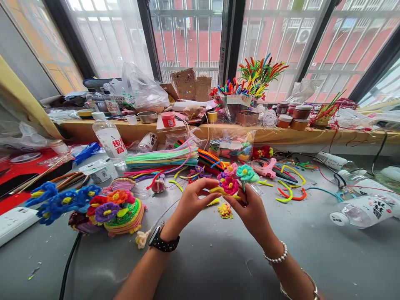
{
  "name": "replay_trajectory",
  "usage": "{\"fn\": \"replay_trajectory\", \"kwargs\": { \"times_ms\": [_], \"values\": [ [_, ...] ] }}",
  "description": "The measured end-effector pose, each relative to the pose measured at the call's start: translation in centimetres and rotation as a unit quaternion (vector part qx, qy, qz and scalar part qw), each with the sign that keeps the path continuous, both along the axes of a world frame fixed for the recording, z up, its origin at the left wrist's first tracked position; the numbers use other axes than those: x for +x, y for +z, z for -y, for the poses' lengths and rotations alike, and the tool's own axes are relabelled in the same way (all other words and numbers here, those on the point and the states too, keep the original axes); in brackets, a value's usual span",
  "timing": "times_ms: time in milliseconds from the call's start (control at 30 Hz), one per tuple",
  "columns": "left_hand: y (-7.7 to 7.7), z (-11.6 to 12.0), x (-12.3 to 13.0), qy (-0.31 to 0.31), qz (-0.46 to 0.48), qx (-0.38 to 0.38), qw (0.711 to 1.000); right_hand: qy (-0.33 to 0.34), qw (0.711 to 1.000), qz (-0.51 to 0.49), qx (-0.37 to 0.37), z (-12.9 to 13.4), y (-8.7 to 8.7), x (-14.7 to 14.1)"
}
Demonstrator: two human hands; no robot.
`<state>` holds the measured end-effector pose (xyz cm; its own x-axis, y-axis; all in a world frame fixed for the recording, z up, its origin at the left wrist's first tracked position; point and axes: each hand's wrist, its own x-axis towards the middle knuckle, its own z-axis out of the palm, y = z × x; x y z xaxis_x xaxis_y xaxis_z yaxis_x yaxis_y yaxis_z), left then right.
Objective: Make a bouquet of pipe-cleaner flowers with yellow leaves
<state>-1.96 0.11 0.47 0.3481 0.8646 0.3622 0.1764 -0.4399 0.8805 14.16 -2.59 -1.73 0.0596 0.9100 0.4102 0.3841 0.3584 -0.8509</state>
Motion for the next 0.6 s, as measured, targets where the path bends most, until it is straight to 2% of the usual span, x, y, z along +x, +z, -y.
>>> {"fn": "replay_trajectory", "kwargs": {
  "times_ms": [100,300,500,600],
  "values": [
    [-0.03,-0.11,0.00,-0.011,0.036,-0.041,0.998,0.001,1.000,-0.003,-0.004,-0.10,-0.13,0.13],
    [-0.37,-0.30,0.11,0.019,0.069,-0.081,0.994,-0.011,1.000,-0.014,-0.006,-0.10,0.11,0.31],
    [-0.22,-0.29,0.10,-0.010,0.130,-0.141,0.981,-0.006,0.998,-0.059,-0.018,-0.09,0.40,0.42],
    [0.07,-0.28,0.01,-0.019,0.134,-0.148,0.980,-0.006,0.997,-0.072,-0.026,-0.11,0.40,0.46]
  ]
}}
